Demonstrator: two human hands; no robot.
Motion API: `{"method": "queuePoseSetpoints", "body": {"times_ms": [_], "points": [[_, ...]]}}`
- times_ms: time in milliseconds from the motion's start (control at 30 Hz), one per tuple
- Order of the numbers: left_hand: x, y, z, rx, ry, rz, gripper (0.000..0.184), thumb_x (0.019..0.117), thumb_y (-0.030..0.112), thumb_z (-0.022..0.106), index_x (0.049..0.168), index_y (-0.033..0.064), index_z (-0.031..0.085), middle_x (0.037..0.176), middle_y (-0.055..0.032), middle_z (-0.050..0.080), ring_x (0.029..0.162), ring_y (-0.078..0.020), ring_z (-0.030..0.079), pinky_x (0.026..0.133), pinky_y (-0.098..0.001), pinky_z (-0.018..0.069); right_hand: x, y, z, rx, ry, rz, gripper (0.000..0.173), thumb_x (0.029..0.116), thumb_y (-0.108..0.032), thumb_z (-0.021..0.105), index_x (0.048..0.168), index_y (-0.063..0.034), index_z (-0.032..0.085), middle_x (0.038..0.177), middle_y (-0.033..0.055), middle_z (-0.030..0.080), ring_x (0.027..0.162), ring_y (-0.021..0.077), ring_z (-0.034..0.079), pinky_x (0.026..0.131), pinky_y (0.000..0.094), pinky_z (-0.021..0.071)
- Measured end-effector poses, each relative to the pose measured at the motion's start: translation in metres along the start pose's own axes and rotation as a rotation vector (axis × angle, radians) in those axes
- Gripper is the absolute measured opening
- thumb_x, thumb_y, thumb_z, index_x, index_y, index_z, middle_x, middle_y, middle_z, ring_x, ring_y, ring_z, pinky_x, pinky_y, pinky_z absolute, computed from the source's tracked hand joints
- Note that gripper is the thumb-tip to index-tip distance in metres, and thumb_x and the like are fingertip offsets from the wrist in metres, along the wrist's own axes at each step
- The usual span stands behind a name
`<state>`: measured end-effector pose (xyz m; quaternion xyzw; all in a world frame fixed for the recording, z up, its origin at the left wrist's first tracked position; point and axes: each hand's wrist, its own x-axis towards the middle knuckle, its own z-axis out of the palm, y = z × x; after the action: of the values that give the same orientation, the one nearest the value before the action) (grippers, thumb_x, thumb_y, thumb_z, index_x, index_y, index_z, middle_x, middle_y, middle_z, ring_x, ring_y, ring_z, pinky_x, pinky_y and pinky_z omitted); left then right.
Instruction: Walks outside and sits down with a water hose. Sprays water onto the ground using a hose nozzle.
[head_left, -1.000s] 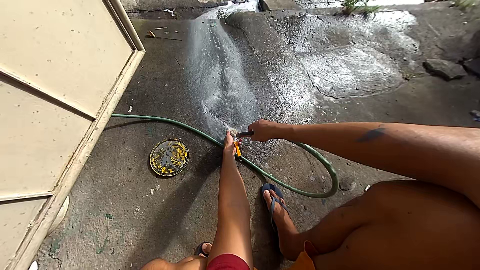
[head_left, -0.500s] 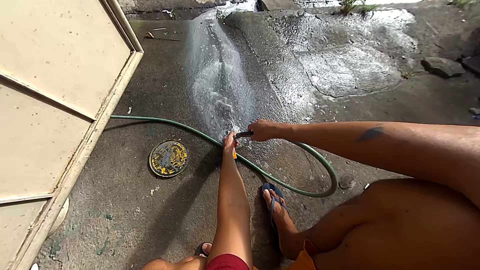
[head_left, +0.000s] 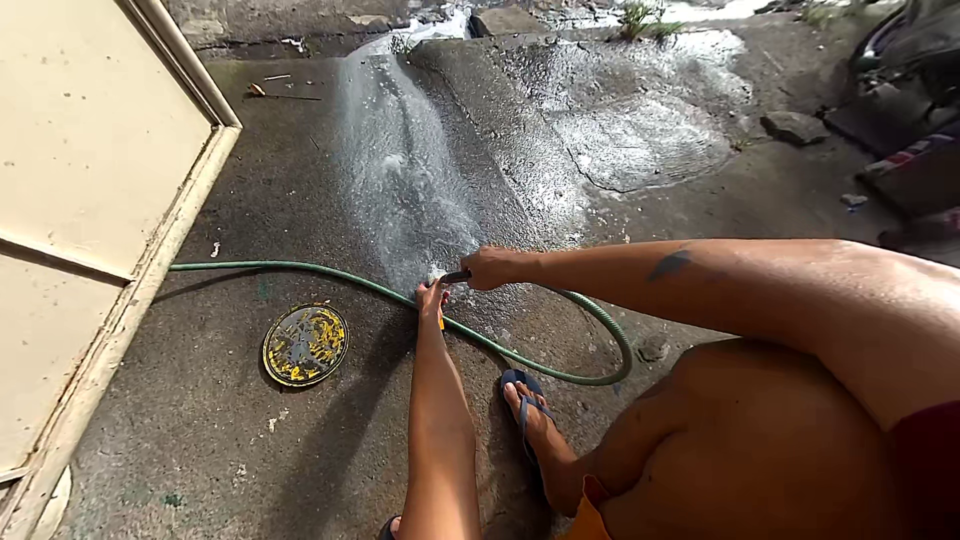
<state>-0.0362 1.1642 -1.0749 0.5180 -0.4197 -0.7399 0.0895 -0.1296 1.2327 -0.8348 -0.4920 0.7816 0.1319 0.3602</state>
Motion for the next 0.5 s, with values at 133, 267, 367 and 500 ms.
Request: {"method": "queuePoseSetpoints", "body": {"times_ms": [133,267,367,500], "points": [[-0.011,0.002,-0.005,0.084,-0.054,0.054,0.036,0.1088,0.023,0.051,0.135,-0.0016,0.052,0.100,-0.0165,0.067,0.065,-0.0187,0.062,0.058,-0.0345,0.0540,-0.031,-0.022,-0.020,0.031,-0.068,0.073,0.027,0.0991,-0.024,0.064,0.109,0.0008,0.068,0.105,0.0215,0.068,0.102,0.0395,0.066,0.083,0.0621,0.0521],[-0.024,0.013,0.007,0.089,-0.044,0.080,0.043,0.1115,0.035,0.041,0.134,-0.0004,0.052,0.095,-0.0121,0.060,0.064,-0.0152,0.057,0.058,-0.0336,0.0523,-0.058,-0.033,-0.037,0.095,-0.069,0.099,0.032,0.1055,-0.024,0.058,0.112,0.0060,0.068,0.109,0.0238,0.068,0.103,0.0389,0.067,0.087,0.0593,0.0530],[-0.025,0.014,0.011,0.047,-0.069,0.120,0.051,0.1118,0.043,0.035,0.140,0.0030,0.049,0.097,-0.0117,0.058,0.066,-0.0153,0.056,0.060,-0.0334,0.0514,-0.039,-0.023,-0.025,0.076,-0.045,0.058,0.027,0.1001,-0.018,0.065,0.112,0.0055,0.068,0.110,0.0232,0.068,0.102,0.0384,0.067,0.084,0.0598,0.0536],[-0.057,0.039,0.016,-0.098,-0.159,0.012,0.048,0.1128,0.041,0.028,0.143,0.0075,0.046,0.111,-0.0131,0.060,0.081,-0.0180,0.059,0.071,-0.0351,0.0516,-0.015,-0.006,-0.007,-0.011,0.003,-0.005,0.030,0.0974,-0.021,0.069,0.108,0.0067,0.067,0.105,0.0227,0.068,0.096,0.0375,0.068,0.078,0.0579,0.0552]]}}
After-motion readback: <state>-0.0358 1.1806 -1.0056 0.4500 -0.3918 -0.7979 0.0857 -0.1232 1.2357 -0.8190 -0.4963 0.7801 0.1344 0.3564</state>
